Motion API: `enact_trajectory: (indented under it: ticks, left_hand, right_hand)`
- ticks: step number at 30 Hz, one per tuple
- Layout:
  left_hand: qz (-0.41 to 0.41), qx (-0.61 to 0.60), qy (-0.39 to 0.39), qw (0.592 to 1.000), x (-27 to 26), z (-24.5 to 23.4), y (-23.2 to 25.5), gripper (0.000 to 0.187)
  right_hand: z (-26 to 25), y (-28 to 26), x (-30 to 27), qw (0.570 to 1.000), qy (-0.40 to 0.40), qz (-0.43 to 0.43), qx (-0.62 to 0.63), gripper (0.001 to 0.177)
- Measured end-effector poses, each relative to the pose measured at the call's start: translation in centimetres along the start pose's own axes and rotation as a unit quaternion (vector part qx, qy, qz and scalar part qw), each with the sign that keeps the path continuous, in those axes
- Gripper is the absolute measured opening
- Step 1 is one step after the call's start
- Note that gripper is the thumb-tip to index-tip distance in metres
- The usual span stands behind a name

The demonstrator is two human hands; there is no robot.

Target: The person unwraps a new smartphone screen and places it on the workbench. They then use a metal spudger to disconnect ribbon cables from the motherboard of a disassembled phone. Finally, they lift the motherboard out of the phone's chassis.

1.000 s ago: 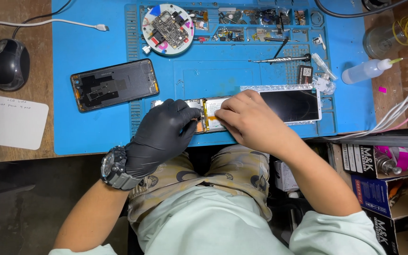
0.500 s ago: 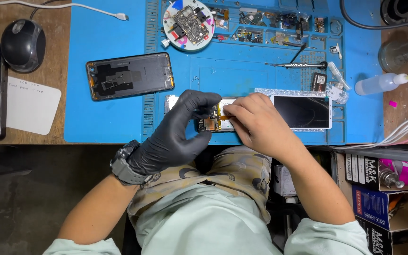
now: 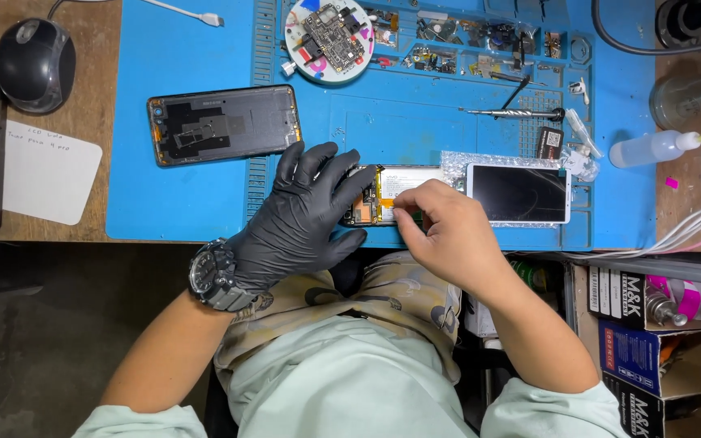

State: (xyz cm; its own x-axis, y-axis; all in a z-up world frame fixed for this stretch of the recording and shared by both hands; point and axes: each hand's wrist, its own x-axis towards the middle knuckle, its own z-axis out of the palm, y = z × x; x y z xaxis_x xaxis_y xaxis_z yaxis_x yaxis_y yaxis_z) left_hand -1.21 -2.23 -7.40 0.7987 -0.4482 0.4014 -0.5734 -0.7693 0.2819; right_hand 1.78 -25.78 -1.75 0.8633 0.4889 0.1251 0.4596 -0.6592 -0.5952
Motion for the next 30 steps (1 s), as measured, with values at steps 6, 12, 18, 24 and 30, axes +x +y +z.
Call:
enact_trajectory:
  ticks: [6, 12, 18, 24, 30]
  left_hand:
    - [-0.009, -0.014, -0.001, 1.0, 0.0, 0.7, -0.8, 0.067]
    - [0.01, 0.0, 0.005, 1.0, 0.0, 1.0, -1.1, 0.063]
    - [0.016, 0.0, 0.011, 1.0, 0.1, 1.5, -1.3, 0.059]
    - [0.019, 0.011, 0.025, 0.999, 0.2, 1.5, -1.2, 0.057]
    - [0.012, 0.004, 0.036, 0.999, 0.0, 1.1, -1.0, 0.053]
  right_hand:
    - [0.0, -1.3, 0.9, 0.999, -0.009, 0.032, 0.006, 0.009]
    - [0.7, -1.3, 2.0, 0.998, -0.02, 0.053, -0.001, 0.005]
    - [0.8, -1.2, 2.8, 0.991, -0.042, 0.122, 0.022, 0.003]
    - [0.8, -1.1, 3.6, 0.978, -0.089, 0.186, 0.006, 0.005]
    - [0.7, -1.6, 4.2, 0.968, -0.124, 0.215, -0.031, 0.007]
